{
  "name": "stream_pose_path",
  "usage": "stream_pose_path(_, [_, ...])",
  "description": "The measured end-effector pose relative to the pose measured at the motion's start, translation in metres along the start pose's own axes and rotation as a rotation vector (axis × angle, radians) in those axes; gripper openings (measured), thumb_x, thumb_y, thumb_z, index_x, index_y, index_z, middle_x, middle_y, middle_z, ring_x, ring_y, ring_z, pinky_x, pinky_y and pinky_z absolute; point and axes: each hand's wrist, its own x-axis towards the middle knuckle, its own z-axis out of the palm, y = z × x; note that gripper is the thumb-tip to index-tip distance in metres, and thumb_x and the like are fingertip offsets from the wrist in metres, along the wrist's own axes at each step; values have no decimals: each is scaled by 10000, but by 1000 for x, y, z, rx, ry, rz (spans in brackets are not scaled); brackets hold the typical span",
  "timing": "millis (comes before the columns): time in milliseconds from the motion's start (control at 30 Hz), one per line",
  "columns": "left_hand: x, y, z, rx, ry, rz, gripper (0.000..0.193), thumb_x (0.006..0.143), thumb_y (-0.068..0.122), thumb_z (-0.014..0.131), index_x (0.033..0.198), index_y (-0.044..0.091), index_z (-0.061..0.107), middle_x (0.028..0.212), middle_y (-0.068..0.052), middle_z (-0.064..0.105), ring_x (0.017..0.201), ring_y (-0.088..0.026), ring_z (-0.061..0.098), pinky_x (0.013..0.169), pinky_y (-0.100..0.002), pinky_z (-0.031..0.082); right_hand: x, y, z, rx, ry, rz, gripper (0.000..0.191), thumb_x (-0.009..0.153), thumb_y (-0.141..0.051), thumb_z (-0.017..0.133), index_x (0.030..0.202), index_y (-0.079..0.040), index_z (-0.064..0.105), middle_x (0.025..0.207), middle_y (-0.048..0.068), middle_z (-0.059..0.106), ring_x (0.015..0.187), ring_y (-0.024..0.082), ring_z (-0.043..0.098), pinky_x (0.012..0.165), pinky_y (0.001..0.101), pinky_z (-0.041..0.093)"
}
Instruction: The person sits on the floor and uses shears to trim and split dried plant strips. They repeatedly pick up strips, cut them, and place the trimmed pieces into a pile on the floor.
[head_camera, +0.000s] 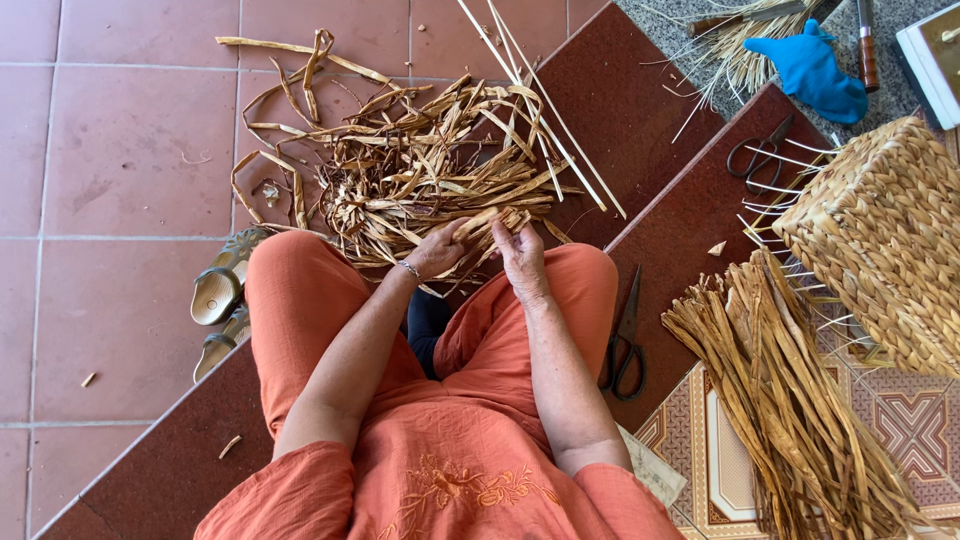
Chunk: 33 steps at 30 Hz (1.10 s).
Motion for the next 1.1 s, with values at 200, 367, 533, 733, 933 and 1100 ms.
stream_pose_path(200, [4, 8, 15, 161, -59, -164, 586, 941, 245, 549, 1515, 208, 433, 1222, -219, 694, 1151, -387, 660, 980, -472, 516, -9, 4, 12, -16, -127, -208, 440, 1002, -310, 711, 1363, -100, 573, 1110, 28, 661, 907, 52, 637, 764, 231, 577])
stream_pose_path(367, [0, 18, 16, 357, -64, -144, 622, 929, 389, 613, 1505, 238, 435, 1383, -154, 587, 1342, -343, 498, 1140, -554, 346, -11, 4, 2, -173, -53, -102, 316, 1048, -400, 644, 1110, -91, 670, 970, 33, 668, 781, 79, 605, 635, 260, 560])
stream_pose_path(533, [-8, 13, -3, 315, 253, -257, 861, 815, 582, 722, 1518, 208, 395, 1596, -97, 363, 1509, -334, 248, 1187, -666, 140, -17, -31, -48, 132, 402, -48, 277, 1019, -374, 598, 1094, -108, 588, 926, 45, 661, 759, 134, 672, 606, 286, 562])
stream_pose_path(733, [-4, -11, 4, 290, 349, -275, 865, 864, 628, 712, 1536, 192, 383, 1585, -167, 318, 1474, -390, 236, 1146, -687, 128, -49, -105, -124, 240, 739, -408, 301, 1124, -345, 572, 1091, -46, 569, 931, 84, 647, 734, 145, 611, 606, 276, 507])
stream_pose_path(933, [8, -1, -7, 165, 586, -185, 623, 939, 329, 684, 1487, 125, 470, 1462, -116, 540, 1372, -302, 474, 1174, -466, 384, -51, -168, -130, 182, 651, -519, 274, 1059, -319, 649, 1101, -48, 626, 983, 75, 691, 783, 159, 672, 634, 326, 597])
stream_pose_path(1100, [0, 62, -16, 24, 643, 351, 444, 1007, 171, 690, 1410, 68, 538, 1374, -148, 597, 1304, -292, 537, 1117, -424, 448, -42, -184, -92, -4, 326, -378, 224, 1042, -305, 693, 1048, -83, 672, 936, 38, 663, 726, 107, 595, 589, 317, 582])
